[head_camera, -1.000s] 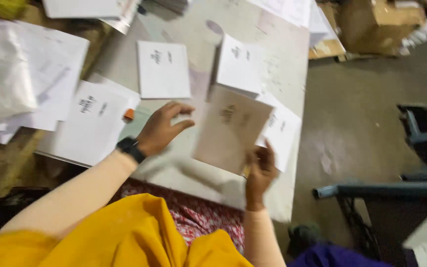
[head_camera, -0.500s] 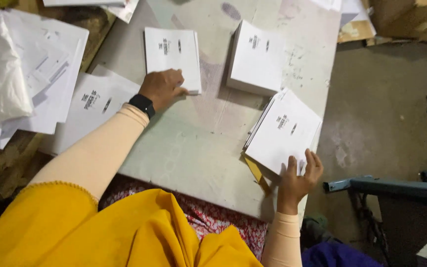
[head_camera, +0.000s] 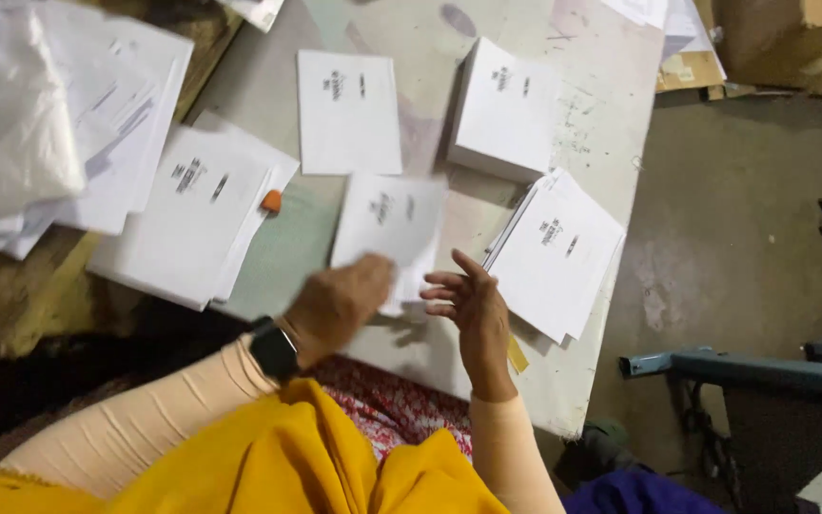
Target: Manually folding printed paper sheets into booklets and stacking them on a workbench in a print shop.
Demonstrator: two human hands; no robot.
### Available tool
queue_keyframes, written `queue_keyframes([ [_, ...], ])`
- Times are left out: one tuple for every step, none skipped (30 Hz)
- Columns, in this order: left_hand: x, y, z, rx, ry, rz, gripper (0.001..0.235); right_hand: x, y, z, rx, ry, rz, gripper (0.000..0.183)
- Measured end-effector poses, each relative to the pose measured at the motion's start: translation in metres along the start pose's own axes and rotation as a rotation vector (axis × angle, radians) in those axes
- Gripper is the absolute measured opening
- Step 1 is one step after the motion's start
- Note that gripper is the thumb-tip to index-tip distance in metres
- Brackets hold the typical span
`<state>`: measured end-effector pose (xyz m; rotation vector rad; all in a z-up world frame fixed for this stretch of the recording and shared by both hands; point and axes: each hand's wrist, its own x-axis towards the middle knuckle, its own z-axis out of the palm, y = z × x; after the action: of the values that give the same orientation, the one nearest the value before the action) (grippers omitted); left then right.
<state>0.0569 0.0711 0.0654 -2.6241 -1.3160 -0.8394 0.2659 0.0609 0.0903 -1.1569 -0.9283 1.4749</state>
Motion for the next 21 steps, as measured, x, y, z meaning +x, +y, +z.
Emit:
queue_keyframes([
  [-0.008, 0.008, 0.003, -0.002, -0.002, -0.02, 0.013, 0.009, 0.006, 0.001, -0.009, -0.01, 0.014, 0.076],
  [-0.021, 0.019, 0.003, -0.046, -0.024, -0.002, 0.011, 0.011, 0.016, 0.001, -0.125, 0.062, 0.088, 0.064],
  [-0.034, 0.031, 0.004, -0.091, -0.045, 0.014, 0.009, 0.013, 0.026, 0.002, -0.243, 0.132, 0.161, 0.056],
  [-0.04, 0.036, -0.002, -0.102, -0.058, -0.006, 0.009, 0.008, 0.024, 0.006, -0.25, 0.127, 0.186, 0.056],
  [-0.044, 0.041, -0.008, -0.209, -0.121, 0.016, 0.011, 0.004, 0.023, 0.009, -0.442, 0.124, 0.144, 0.06],
  [-0.044, 0.041, -0.012, -0.31, -0.171, 0.043, 0.016, 0.005, 0.02, 0.013, -0.634, 0.115, 0.085, 0.069],
  [-0.056, 0.04, 0.0, -0.315, -0.171, 0.029, 0.016, 0.005, 0.023, 0.011, -0.642, 0.106, 0.094, 0.069],
  [-0.066, 0.038, 0.012, -0.312, -0.133, 0.053, 0.019, 0.005, 0.027, 0.009, -0.721, 0.137, 0.042, 0.066],
  [-0.076, 0.036, 0.025, -0.309, -0.094, 0.077, 0.023, 0.006, 0.03, 0.007, -0.799, 0.166, -0.012, 0.062],
  [-0.08, 0.033, 0.021, -0.316, -0.095, 0.071, 0.023, 0.006, 0.03, 0.007, -0.805, 0.165, -0.005, 0.062],
  [-0.083, 0.029, 0.017, -0.266, -0.072, 0.056, 0.023, 0.006, 0.029, 0.007, -0.828, 0.191, 0.009, 0.059],
  [-0.085, 0.024, 0.015, -0.215, -0.048, 0.043, 0.025, 0.008, 0.028, 0.007, -0.851, 0.22, 0.019, 0.055],
  [-0.088, 0.023, 0.014, -0.221, -0.047, 0.04, 0.025, 0.006, 0.028, 0.006, -0.856, 0.221, 0.023, 0.055],
  [-0.091, 0.021, 0.014, -0.231, -0.048, 0.031, 0.028, 0.007, 0.028, 0.006, -0.86, 0.228, 0.024, 0.054],
  [-0.094, 0.018, 0.013, -0.241, -0.05, 0.021, 0.031, 0.008, 0.028, 0.007, -0.863, 0.236, 0.024, 0.053],
  [-0.095, 0.017, 0.013, -0.243, -0.05, 0.012, 0.031, 0.008, 0.027, 0.008, -0.869, 0.229, 0.028, 0.053],
  [-0.096, 0.017, 0.012, -0.258, -0.066, 0.018, 0.032, 0.008, 0.026, 0.008, -0.865, 0.208, 0.019, 0.053],
  [-0.096, 0.015, 0.012, -0.272, -0.082, 0.028, 0.033, 0.008, 0.025, 0.009, -0.859, 0.19, 0.008, 0.053],
  [-0.096, 0.015, 0.01, -0.274, -0.082, 0.022, 0.033, 0.006, 0.021, 0.015, -0.863, 0.186, 0.012, 0.053],
  [-0.094, 0.014, 0.009, -0.264, -0.11, 0.034, 0.035, 0.004, 0.016, 0.02, -0.848, 0.201, 0.029, 0.051],
  [-0.092, 0.013, 0.008, -0.255, -0.139, 0.046, 0.037, 0.003, 0.011, 0.025, -0.833, 0.216, 0.045, 0.048],
])
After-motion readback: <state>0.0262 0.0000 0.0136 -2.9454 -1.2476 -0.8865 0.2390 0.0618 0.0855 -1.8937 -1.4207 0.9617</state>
